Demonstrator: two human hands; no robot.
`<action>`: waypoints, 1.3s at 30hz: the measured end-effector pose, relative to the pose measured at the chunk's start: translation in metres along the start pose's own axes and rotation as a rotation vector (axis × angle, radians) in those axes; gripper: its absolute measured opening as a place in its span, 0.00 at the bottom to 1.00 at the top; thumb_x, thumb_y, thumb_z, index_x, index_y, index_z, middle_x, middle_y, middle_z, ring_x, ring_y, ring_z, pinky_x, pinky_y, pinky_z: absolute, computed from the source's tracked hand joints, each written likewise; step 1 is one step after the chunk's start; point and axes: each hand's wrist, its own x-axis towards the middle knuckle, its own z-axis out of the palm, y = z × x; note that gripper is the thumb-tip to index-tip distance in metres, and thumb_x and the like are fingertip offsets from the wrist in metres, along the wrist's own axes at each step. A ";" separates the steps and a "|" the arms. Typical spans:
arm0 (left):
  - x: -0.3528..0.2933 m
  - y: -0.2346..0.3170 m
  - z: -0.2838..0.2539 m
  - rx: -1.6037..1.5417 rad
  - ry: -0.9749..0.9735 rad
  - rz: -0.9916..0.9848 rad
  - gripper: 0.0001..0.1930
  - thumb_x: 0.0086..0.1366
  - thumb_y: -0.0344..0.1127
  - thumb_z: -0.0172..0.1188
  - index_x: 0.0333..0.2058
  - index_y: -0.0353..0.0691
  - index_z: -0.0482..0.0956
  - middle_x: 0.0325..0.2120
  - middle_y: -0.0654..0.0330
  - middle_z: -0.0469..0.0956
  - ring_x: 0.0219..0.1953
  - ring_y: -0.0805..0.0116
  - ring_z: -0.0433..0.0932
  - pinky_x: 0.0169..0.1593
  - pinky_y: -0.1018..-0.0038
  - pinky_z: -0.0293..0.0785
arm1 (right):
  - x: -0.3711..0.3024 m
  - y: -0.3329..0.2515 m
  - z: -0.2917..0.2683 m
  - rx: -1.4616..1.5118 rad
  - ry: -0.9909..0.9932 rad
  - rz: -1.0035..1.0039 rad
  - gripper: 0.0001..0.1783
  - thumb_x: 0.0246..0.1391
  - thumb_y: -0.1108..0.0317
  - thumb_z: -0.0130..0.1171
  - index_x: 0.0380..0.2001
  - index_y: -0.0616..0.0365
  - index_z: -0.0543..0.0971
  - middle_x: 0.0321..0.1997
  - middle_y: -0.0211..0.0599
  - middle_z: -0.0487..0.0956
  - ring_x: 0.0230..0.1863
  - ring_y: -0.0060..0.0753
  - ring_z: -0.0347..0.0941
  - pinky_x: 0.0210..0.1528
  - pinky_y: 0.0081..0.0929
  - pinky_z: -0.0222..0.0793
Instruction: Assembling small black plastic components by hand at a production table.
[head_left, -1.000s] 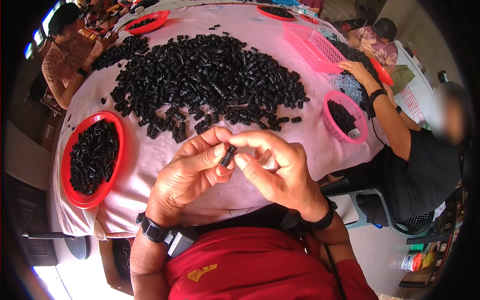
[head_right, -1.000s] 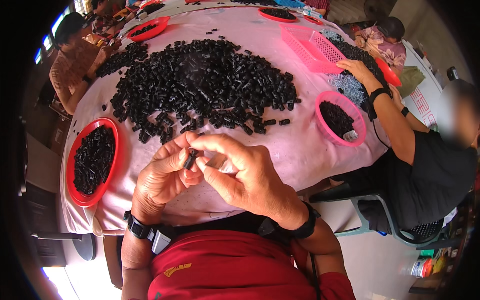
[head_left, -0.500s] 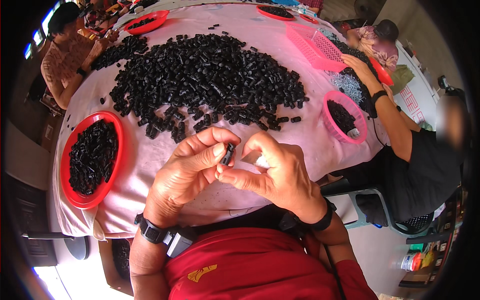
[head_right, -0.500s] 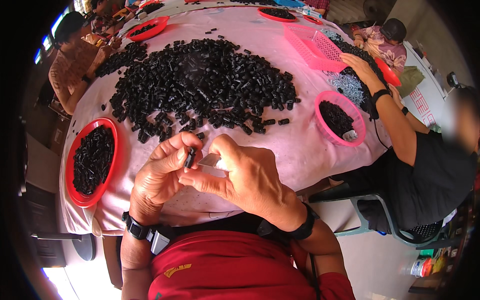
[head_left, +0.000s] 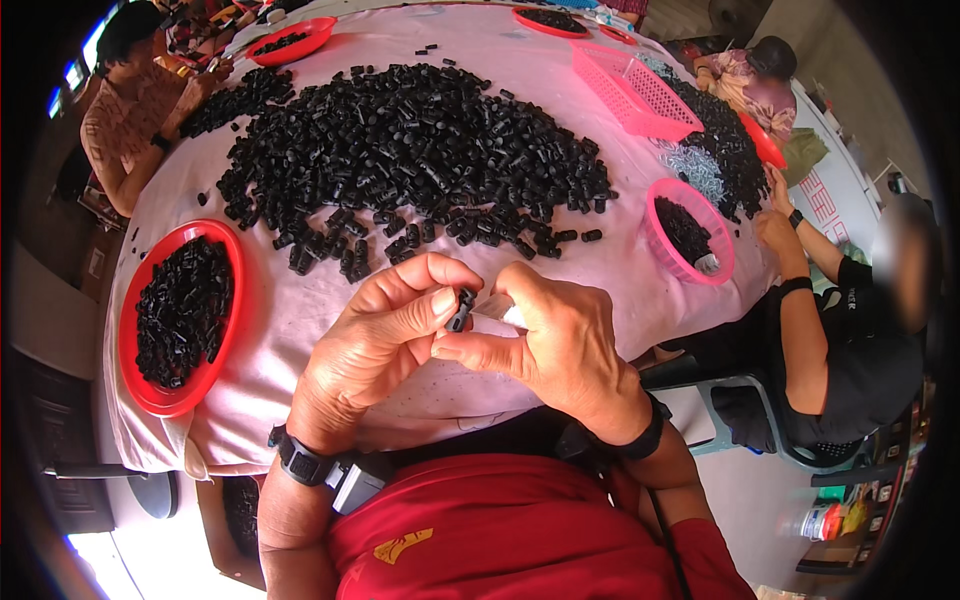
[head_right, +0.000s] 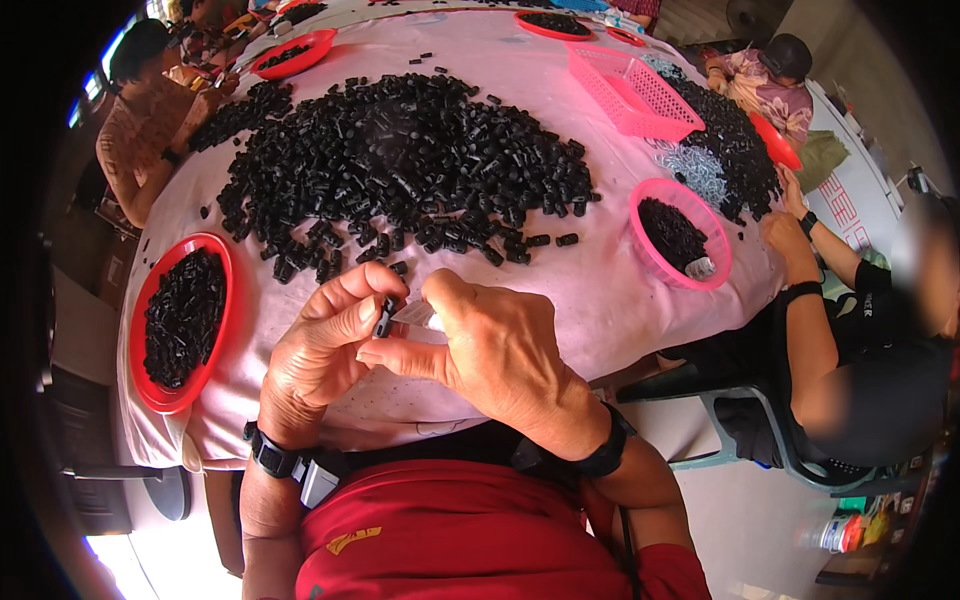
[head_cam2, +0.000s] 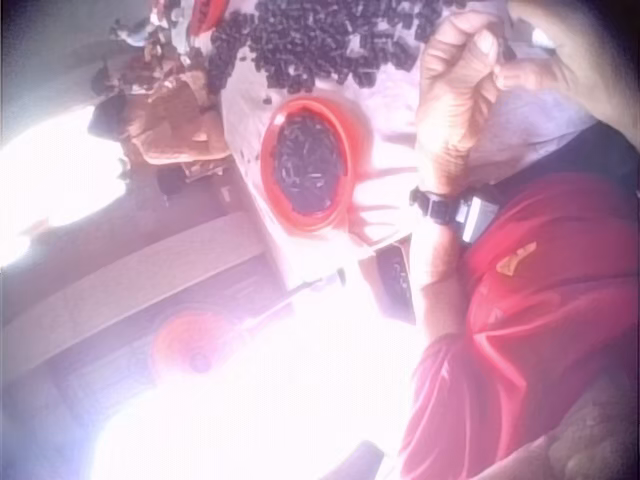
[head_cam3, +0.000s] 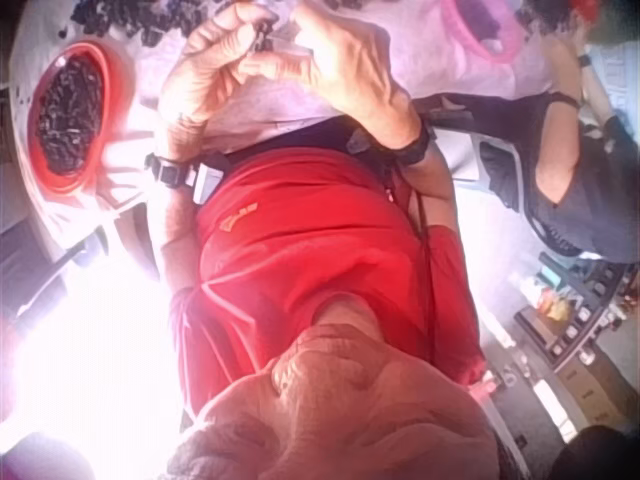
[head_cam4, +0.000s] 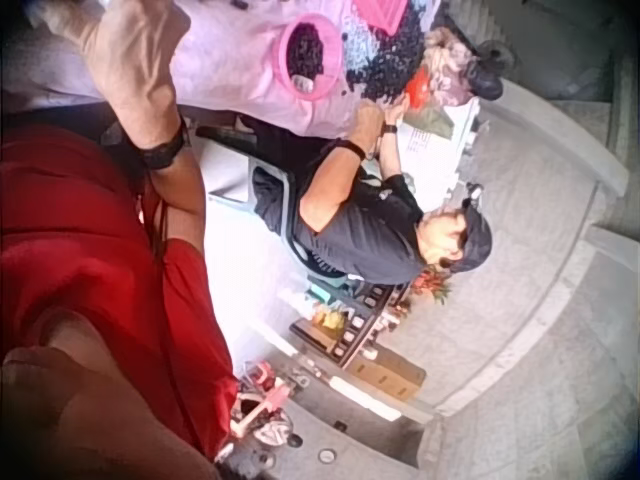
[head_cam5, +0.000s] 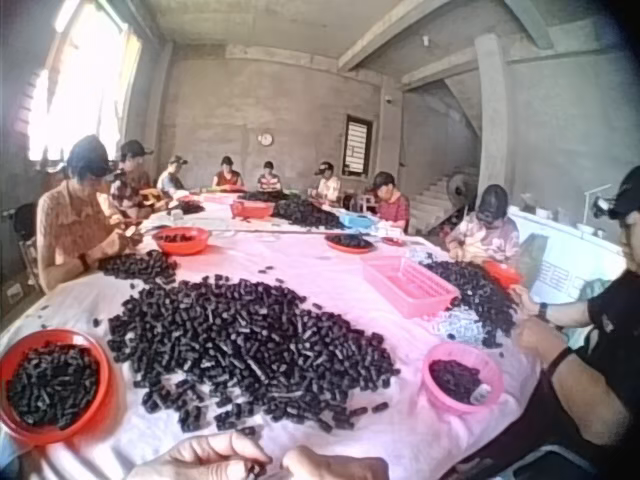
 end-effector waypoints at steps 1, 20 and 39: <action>0.000 0.000 0.000 -0.005 -0.018 -0.002 0.11 0.68 0.29 0.56 0.48 0.34 0.75 0.40 0.64 0.77 0.40 0.78 0.75 0.44 0.79 0.75 | 0.000 -0.001 0.000 0.000 0.000 0.000 0.28 0.40 0.44 0.73 0.26 0.57 0.74 0.19 0.38 0.77 0.20 0.40 0.76 0.22 0.32 0.69; 0.000 -0.001 0.004 -0.008 0.025 -0.009 0.11 0.68 0.30 0.57 0.48 0.34 0.75 0.39 0.64 0.77 0.38 0.78 0.76 0.44 0.80 0.75 | -0.002 0.001 0.004 -0.021 0.034 -0.026 0.29 0.42 0.42 0.71 0.23 0.57 0.72 0.16 0.37 0.75 0.17 0.40 0.75 0.19 0.33 0.67; 0.002 -0.004 -0.001 -0.009 0.048 0.000 0.11 0.68 0.29 0.56 0.47 0.35 0.75 0.38 0.65 0.77 0.37 0.80 0.76 0.42 0.81 0.75 | -0.002 -0.001 0.003 -0.042 0.036 0.018 0.30 0.41 0.42 0.71 0.23 0.57 0.71 0.15 0.36 0.73 0.17 0.39 0.74 0.19 0.33 0.67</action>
